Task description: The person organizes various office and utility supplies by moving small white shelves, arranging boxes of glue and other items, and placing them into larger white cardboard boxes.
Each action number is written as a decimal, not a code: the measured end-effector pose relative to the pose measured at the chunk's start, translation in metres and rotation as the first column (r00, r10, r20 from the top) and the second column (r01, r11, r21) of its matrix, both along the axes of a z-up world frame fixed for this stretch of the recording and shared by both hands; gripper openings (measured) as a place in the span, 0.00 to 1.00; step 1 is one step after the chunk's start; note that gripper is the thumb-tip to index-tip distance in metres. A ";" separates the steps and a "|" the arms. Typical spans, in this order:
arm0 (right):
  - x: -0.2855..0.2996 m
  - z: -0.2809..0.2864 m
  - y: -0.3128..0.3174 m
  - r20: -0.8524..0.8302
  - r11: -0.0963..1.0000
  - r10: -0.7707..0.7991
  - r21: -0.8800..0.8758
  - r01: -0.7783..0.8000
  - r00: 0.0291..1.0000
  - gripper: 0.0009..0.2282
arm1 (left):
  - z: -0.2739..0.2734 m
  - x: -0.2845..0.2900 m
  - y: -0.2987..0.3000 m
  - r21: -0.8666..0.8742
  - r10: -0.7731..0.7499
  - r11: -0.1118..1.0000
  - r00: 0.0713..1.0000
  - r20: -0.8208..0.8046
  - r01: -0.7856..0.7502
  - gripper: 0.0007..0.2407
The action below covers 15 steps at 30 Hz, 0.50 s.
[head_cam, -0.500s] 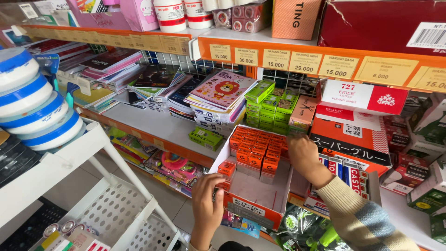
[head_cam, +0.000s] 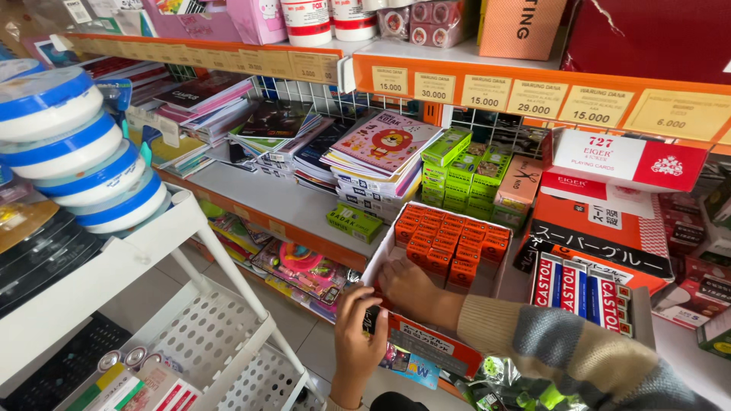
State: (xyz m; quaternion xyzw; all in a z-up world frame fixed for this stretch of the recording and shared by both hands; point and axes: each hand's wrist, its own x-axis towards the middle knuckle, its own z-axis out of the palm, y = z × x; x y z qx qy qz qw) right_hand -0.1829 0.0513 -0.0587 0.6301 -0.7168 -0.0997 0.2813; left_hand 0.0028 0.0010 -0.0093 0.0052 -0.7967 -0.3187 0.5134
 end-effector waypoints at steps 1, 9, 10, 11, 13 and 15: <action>-0.003 -0.009 -0.006 -0.086 0.995 0.043 -0.085 -0.051 0.995 0.07 | 0.001 0.001 0.000 -0.014 -0.010 1.000 1.000 -0.024 0.010 0.05; 0.014 0.009 -0.010 -0.082 0.988 -0.131 0.076 0.137 0.988 0.09 | 0.000 0.001 -0.002 -0.004 -0.030 1.000 0.999 0.015 0.030 0.05; 0.010 0.002 -0.011 -0.074 0.987 -0.146 0.060 0.151 0.987 0.10 | 0.002 0.001 -0.002 0.001 -0.047 0.999 0.998 0.034 0.047 0.05; 0.006 -0.003 -0.014 -0.075 0.987 -0.148 0.057 0.152 0.986 0.10 | 0.000 0.000 -0.003 -0.003 -0.048 0.999 0.998 0.032 0.048 0.05; -0.001 -0.015 -0.020 -0.061 0.992 -0.101 -0.088 0.096 0.993 0.06 | -0.003 -0.002 -0.006 -0.002 -0.064 0.998 0.998 0.029 0.064 0.06; 0.002 -0.008 -0.022 -0.082 0.995 -0.096 -0.029 0.094 0.992 0.06 | 0.000 -0.002 -0.006 -0.006 -0.066 0.998 0.998 0.026 0.066 0.06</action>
